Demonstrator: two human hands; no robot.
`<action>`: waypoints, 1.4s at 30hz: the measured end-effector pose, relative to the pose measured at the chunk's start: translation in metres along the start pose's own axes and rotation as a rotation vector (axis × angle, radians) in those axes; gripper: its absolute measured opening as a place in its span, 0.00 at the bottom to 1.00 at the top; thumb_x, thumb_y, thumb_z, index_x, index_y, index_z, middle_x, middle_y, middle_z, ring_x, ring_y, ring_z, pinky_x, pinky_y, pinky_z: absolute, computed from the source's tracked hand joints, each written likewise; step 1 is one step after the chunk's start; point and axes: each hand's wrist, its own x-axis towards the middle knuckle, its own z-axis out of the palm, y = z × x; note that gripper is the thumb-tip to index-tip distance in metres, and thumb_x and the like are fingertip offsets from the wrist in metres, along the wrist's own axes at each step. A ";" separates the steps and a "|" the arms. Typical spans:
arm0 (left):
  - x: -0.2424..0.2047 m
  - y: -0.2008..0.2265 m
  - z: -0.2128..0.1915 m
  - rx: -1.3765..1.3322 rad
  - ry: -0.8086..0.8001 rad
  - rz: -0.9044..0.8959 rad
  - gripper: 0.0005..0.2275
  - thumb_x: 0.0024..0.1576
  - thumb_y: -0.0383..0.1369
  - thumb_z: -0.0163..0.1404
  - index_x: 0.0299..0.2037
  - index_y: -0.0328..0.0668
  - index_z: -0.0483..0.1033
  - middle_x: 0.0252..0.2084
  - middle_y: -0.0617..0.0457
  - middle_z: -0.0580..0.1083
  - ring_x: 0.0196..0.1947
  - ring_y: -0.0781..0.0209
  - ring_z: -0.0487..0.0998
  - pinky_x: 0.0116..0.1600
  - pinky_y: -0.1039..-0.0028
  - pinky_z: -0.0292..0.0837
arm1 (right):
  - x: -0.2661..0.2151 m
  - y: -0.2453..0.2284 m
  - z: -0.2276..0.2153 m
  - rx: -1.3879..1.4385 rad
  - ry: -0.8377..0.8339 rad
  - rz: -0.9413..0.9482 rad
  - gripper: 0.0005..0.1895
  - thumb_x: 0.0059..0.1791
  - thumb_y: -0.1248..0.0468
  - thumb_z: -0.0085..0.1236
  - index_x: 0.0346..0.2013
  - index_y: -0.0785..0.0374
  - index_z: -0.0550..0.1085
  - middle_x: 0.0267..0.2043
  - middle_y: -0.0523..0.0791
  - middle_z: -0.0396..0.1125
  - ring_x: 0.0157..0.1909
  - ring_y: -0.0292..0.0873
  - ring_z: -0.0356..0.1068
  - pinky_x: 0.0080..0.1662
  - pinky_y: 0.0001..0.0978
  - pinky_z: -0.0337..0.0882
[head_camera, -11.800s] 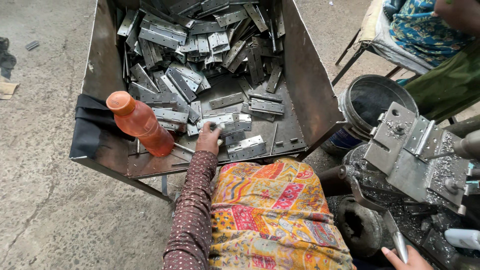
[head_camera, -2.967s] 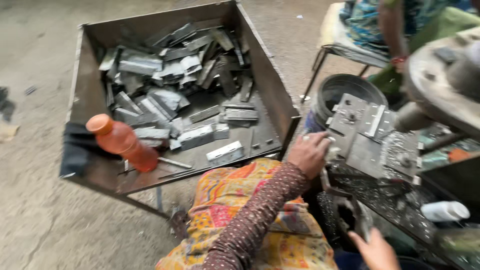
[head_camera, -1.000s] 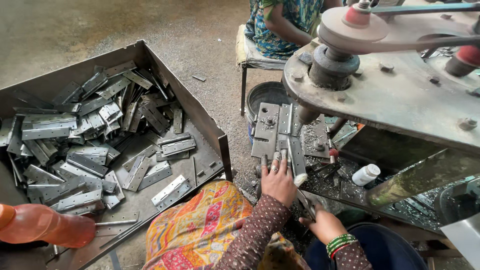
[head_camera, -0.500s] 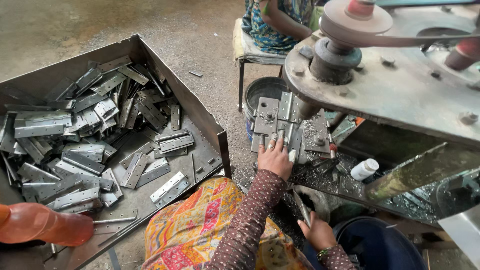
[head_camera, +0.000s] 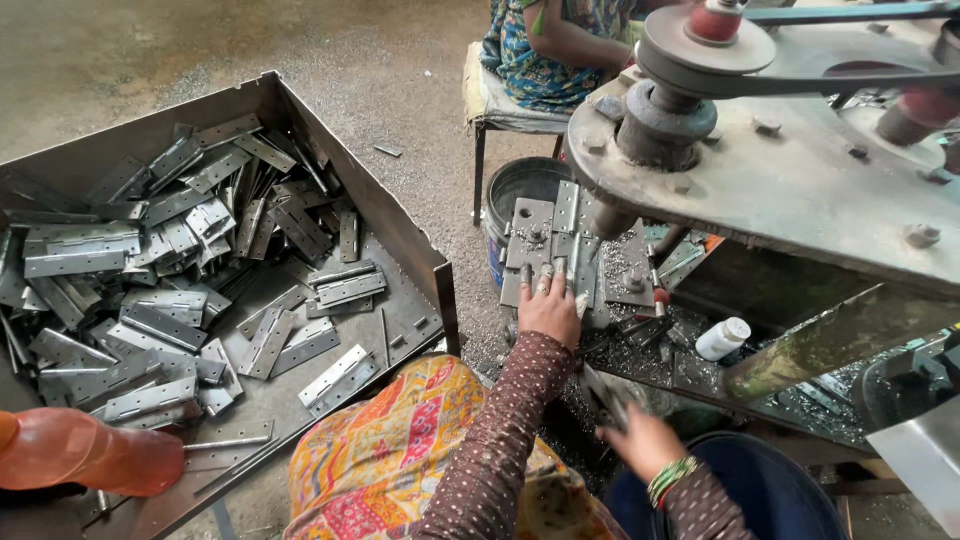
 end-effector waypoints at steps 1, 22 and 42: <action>0.004 0.000 0.000 0.021 0.024 0.001 0.14 0.64 0.32 0.39 0.53 0.39 0.75 0.70 0.45 0.62 0.69 0.49 0.62 0.72 0.46 0.47 | -0.008 0.002 0.020 0.023 0.035 0.002 0.36 0.46 0.44 0.57 0.55 0.69 0.63 0.36 0.59 0.73 0.39 0.60 0.76 0.43 0.49 0.75; 0.019 0.003 0.005 -0.033 0.101 0.018 0.15 0.61 0.34 0.40 0.51 0.41 0.77 0.69 0.49 0.63 0.67 0.50 0.63 0.72 0.45 0.44 | -0.002 0.025 0.058 -0.067 0.207 -0.066 0.31 0.45 0.41 0.56 0.45 0.66 0.69 0.28 0.56 0.73 0.31 0.60 0.75 0.34 0.52 0.74; 0.041 -0.011 -0.010 -0.059 -0.100 -0.031 0.16 0.63 0.35 0.38 0.56 0.44 0.75 0.73 0.53 0.57 0.72 0.51 0.57 0.72 0.44 0.45 | -0.013 0.007 0.056 -0.023 0.105 0.002 0.28 0.48 0.43 0.52 0.47 0.66 0.65 0.27 0.55 0.73 0.30 0.58 0.75 0.35 0.50 0.74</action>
